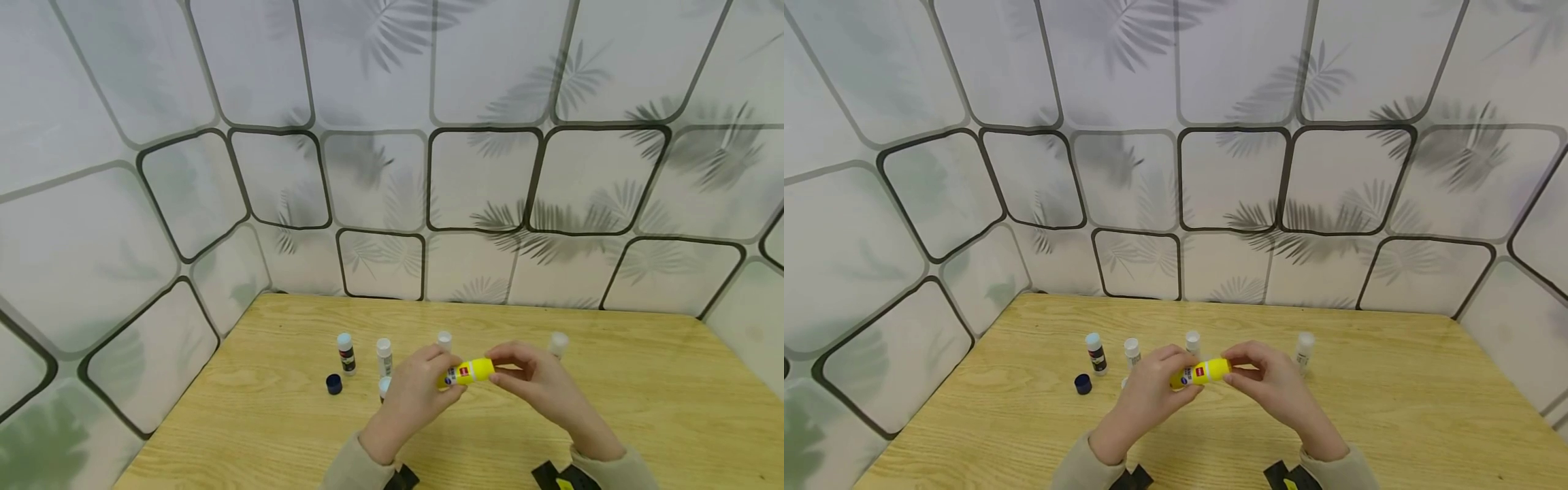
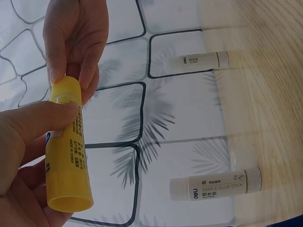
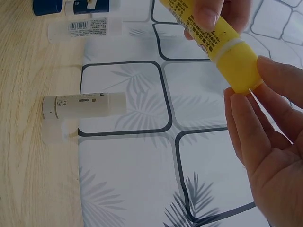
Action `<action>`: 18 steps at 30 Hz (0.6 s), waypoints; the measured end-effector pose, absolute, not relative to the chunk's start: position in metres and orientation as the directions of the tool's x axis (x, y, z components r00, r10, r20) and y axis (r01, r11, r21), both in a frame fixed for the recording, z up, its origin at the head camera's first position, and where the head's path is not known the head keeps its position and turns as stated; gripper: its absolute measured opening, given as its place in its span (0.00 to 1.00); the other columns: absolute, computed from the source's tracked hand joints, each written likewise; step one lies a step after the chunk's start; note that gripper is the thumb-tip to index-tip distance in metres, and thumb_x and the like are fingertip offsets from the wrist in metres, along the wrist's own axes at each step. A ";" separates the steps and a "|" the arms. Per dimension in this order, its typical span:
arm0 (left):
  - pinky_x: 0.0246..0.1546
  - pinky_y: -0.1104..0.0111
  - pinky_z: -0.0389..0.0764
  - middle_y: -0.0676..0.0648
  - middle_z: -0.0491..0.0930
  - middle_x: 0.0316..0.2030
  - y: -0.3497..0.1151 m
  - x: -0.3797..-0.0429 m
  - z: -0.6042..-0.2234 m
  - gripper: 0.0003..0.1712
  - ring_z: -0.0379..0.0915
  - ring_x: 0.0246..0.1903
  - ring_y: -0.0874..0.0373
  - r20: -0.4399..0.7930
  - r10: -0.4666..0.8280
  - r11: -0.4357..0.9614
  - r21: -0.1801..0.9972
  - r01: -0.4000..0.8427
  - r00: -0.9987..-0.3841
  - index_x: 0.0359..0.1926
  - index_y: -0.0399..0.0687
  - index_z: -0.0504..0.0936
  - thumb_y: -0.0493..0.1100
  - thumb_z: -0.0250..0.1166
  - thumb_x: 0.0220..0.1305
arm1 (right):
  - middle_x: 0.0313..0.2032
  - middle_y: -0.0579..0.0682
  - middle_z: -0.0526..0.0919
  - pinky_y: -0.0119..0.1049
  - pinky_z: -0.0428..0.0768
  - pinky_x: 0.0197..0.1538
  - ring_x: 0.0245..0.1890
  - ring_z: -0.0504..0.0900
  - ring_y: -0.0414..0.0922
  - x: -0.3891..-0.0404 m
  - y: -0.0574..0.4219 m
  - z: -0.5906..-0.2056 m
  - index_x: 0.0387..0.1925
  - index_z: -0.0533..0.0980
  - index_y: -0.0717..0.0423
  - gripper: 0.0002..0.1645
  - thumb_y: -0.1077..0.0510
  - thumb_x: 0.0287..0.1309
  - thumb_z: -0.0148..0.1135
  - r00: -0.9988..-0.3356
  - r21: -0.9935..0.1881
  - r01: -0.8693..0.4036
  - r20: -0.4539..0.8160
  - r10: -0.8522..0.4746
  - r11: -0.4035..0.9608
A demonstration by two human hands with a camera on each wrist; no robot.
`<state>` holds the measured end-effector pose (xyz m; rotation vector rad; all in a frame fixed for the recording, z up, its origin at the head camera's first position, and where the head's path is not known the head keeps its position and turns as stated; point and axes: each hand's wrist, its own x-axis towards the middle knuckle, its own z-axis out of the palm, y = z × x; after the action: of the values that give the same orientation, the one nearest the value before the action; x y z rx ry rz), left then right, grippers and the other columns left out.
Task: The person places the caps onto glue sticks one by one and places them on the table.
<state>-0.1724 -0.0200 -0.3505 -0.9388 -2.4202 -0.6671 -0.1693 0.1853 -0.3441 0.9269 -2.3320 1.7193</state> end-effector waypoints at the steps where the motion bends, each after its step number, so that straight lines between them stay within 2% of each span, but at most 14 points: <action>1: 0.29 0.83 0.69 0.54 0.75 0.32 -0.020 -0.172 -0.350 0.15 0.69 0.29 0.67 0.563 0.491 0.651 0.271 0.710 -0.665 0.37 0.45 0.81 0.44 0.70 0.46 | 0.40 0.62 0.74 0.35 0.76 0.41 0.39 0.77 0.41 -0.169 0.185 -0.344 0.42 0.72 0.71 0.14 0.69 0.51 0.58 -0.807 -0.833 -0.525 0.421 -0.414 0.176; 7: 0.29 0.83 0.69 0.54 0.75 0.32 -0.020 -0.172 -0.350 0.15 0.69 0.29 0.68 0.548 0.497 0.654 0.273 0.705 -0.673 0.37 0.46 0.81 0.45 0.70 0.46 | 0.40 0.63 0.73 0.35 0.76 0.41 0.39 0.77 0.40 -0.170 0.186 -0.345 0.42 0.71 0.75 0.15 0.70 0.51 0.58 -0.800 -0.831 -0.530 0.423 -0.426 0.171; 18: 0.29 0.84 0.68 0.54 0.76 0.33 -0.020 -0.173 -0.351 0.15 0.69 0.30 0.68 0.544 0.524 0.643 0.252 0.723 -0.655 0.38 0.45 0.81 0.45 0.69 0.48 | 0.40 0.61 0.73 0.35 0.76 0.41 0.40 0.76 0.40 -0.171 0.187 -0.348 0.42 0.72 0.71 0.14 0.71 0.51 0.58 -0.785 -0.818 -0.552 0.443 -0.432 0.164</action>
<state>-0.1728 -0.0197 -0.3510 -0.9818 -2.4391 -0.6384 -0.1706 0.1868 -0.3478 0.9829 -2.3126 1.7021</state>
